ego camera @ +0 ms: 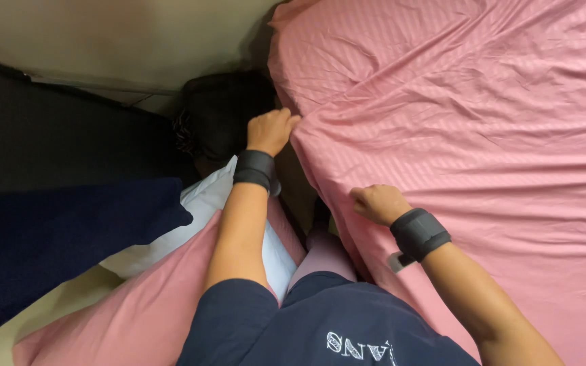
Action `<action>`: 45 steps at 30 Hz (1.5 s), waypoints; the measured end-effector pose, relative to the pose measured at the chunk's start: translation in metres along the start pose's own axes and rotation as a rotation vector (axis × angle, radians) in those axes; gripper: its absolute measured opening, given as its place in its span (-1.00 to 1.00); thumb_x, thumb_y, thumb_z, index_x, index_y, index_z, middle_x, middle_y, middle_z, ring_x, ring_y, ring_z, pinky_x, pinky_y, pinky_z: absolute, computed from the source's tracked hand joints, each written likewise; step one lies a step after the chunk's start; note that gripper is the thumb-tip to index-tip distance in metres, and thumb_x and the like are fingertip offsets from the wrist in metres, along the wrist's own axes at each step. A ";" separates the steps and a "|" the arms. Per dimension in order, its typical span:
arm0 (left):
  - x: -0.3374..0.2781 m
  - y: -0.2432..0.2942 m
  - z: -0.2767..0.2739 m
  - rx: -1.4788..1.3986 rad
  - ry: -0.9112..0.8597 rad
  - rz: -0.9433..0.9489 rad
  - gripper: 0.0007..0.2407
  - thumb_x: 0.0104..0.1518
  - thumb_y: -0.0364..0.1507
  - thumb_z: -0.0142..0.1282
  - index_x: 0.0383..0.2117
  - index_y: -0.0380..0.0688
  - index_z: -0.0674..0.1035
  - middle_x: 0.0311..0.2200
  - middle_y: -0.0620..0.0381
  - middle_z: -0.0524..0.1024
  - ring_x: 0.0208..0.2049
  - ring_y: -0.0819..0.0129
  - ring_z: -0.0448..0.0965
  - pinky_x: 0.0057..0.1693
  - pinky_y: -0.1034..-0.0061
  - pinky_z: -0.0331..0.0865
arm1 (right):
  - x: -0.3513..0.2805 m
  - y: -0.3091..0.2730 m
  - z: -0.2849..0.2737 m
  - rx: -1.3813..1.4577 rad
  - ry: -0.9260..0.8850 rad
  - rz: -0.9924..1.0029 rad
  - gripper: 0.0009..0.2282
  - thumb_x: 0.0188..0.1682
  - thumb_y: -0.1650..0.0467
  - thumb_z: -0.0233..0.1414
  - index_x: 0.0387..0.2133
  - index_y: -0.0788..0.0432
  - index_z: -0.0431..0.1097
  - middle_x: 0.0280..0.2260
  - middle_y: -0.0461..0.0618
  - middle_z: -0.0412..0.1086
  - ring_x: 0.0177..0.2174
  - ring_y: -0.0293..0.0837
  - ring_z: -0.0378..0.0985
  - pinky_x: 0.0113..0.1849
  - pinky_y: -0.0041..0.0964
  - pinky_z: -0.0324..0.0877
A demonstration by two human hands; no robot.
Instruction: The person makes a bed by tucking and smoothing a pink fitted sheet over the mattress. They then use a colorful duster to dust the bed surface and the area under the bed. Finally, they pick up a white cloth from the floor.
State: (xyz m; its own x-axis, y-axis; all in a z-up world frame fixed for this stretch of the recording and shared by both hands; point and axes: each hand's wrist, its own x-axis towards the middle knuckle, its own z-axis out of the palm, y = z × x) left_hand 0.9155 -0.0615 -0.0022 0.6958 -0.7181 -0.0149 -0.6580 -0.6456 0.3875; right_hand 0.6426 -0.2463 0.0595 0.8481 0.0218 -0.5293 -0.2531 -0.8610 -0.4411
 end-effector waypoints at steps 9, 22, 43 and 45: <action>0.096 -0.018 0.021 0.043 -0.011 -0.155 -0.54 0.09 -0.33 0.19 0.18 0.14 0.45 -0.45 -0.15 0.58 -0.42 -0.17 0.62 -0.32 0.00 0.46 | 0.011 0.021 0.012 -0.054 -0.073 0.306 -0.60 -0.11 -0.02 0.06 -0.36 0.02 0.51 -0.36 0.10 0.56 -0.31 0.12 0.63 -0.24 0.08 0.49; 0.146 -0.120 -0.014 0.343 0.289 -0.022 -0.88 0.25 -0.42 0.03 -0.30 -0.03 0.64 -0.44 -0.09 0.55 -0.35 -0.08 0.58 -0.29 0.04 0.44 | 0.013 0.042 0.052 -0.074 -0.102 0.262 -0.85 0.05 0.28 -0.06 -0.35 -0.08 0.49 -0.45 0.07 0.54 -0.39 0.14 0.62 -0.31 0.10 0.47; 0.002 -0.042 0.051 -0.086 -0.042 -0.473 -0.70 0.27 -0.23 -0.02 -0.37 -0.24 0.61 -0.35 -0.33 0.60 -0.27 -0.34 0.60 -0.14 -0.13 0.45 | -0.028 0.054 0.073 -0.012 -0.083 0.172 -0.68 -0.06 0.05 0.04 -0.34 -0.02 0.52 -0.36 0.03 0.55 -0.30 0.13 0.61 -0.25 0.08 0.46; -0.034 -0.008 0.058 -0.176 -0.108 -0.449 -0.61 0.27 -0.13 -0.04 -0.44 -0.24 0.62 -0.38 -0.32 0.60 -0.28 -0.33 0.60 -0.14 -0.12 0.44 | -0.037 0.054 0.073 -0.021 -0.186 0.248 -0.64 -0.07 0.00 0.03 -0.30 -0.04 0.52 -0.37 0.04 0.55 -0.28 0.11 0.61 -0.25 0.09 0.46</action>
State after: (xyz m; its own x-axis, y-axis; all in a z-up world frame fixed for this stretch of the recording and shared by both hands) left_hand 0.8809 -0.0471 -0.0583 0.8596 -0.4080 -0.3077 -0.2353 -0.8505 0.4704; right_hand 0.5634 -0.2564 0.0018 0.6617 -0.0996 -0.7431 -0.4304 -0.8620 -0.2677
